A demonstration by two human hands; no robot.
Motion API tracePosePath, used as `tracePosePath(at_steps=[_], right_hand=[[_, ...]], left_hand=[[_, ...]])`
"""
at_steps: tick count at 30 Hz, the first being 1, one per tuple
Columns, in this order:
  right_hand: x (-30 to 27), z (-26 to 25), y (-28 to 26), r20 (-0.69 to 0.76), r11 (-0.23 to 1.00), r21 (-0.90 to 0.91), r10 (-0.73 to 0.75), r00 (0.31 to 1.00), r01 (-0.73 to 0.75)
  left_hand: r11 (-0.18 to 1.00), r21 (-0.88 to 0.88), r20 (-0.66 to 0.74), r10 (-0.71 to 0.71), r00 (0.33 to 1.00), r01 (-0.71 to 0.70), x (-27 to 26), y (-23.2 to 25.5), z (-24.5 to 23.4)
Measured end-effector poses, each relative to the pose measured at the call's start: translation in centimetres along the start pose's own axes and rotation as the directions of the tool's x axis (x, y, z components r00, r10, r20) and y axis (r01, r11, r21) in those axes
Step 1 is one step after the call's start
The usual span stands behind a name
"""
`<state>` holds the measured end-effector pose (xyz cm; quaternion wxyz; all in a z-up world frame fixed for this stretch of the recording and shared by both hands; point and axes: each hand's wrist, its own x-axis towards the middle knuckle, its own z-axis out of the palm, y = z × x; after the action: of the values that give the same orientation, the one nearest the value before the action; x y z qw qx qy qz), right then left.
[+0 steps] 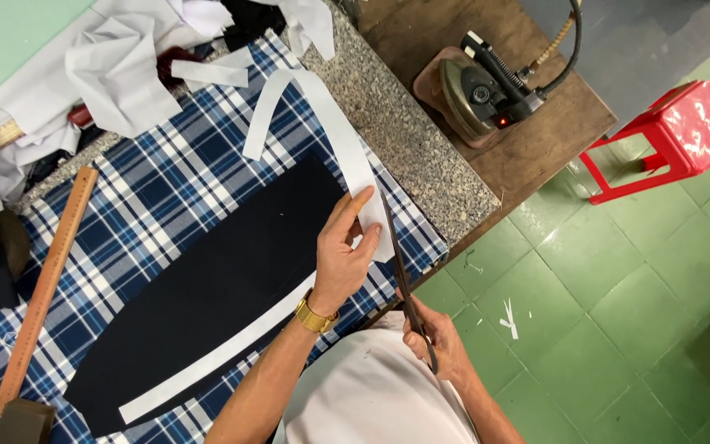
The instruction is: The person irons a black fabric piece on a plaid-covered table, then places two white strips on it, trims the strips with scissors, and irons them again. The person uses a steam iron and a small wooden block to press the fabric while working.
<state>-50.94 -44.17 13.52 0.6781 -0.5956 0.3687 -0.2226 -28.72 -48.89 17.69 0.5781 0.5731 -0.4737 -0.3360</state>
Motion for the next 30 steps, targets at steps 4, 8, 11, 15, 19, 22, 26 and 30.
tracePosePath(at_steps=[4,8,11,15,19,22,26,30], right_hand=[[-0.2,0.0,0.8,-0.009,0.997,-0.075,0.004,1.000,-0.005],[-0.3,0.1,0.6,-0.026,0.998,-0.026,0.056,0.998,-0.056],[-0.4,0.2,0.6,-0.036,0.997,0.002,0.083,0.996,-0.083],[-0.5,0.0,1.0,-0.038,0.996,0.013,0.093,0.995,-0.093],[-0.4,0.0,1.1,-0.050,0.996,-0.020,0.086,0.995,-0.087],[-0.5,-0.1,1.2,-0.061,0.995,-0.044,0.085,0.994,-0.088],[-0.5,-0.1,0.9,-0.074,0.988,-0.072,0.132,0.988,-0.138],[-0.6,0.0,0.6,-0.093,0.983,-0.066,0.163,0.982,-0.169]], left_hand=[[1.000,-0.001,-0.009,-0.016,1.000,0.016,-0.2,0.1,0.0],[1.000,-0.005,-0.016,-0.007,1.000,0.007,-0.3,0.0,0.0],[1.000,-0.021,-0.023,-0.012,1.000,0.011,-0.5,-0.1,0.1],[0.999,-0.041,-0.029,-0.031,0.999,0.030,-0.6,0.1,0.1],[0.999,-0.042,-0.039,-0.019,0.999,0.017,-0.6,-0.1,0.0],[0.999,-0.044,-0.036,-0.021,0.999,0.019,-0.6,-0.1,0.0],[0.998,-0.064,-0.034,-0.023,0.999,0.021,-0.7,-0.1,-0.1],[0.999,-0.050,-0.032,-0.009,0.999,0.007,-0.7,-0.1,0.0]])
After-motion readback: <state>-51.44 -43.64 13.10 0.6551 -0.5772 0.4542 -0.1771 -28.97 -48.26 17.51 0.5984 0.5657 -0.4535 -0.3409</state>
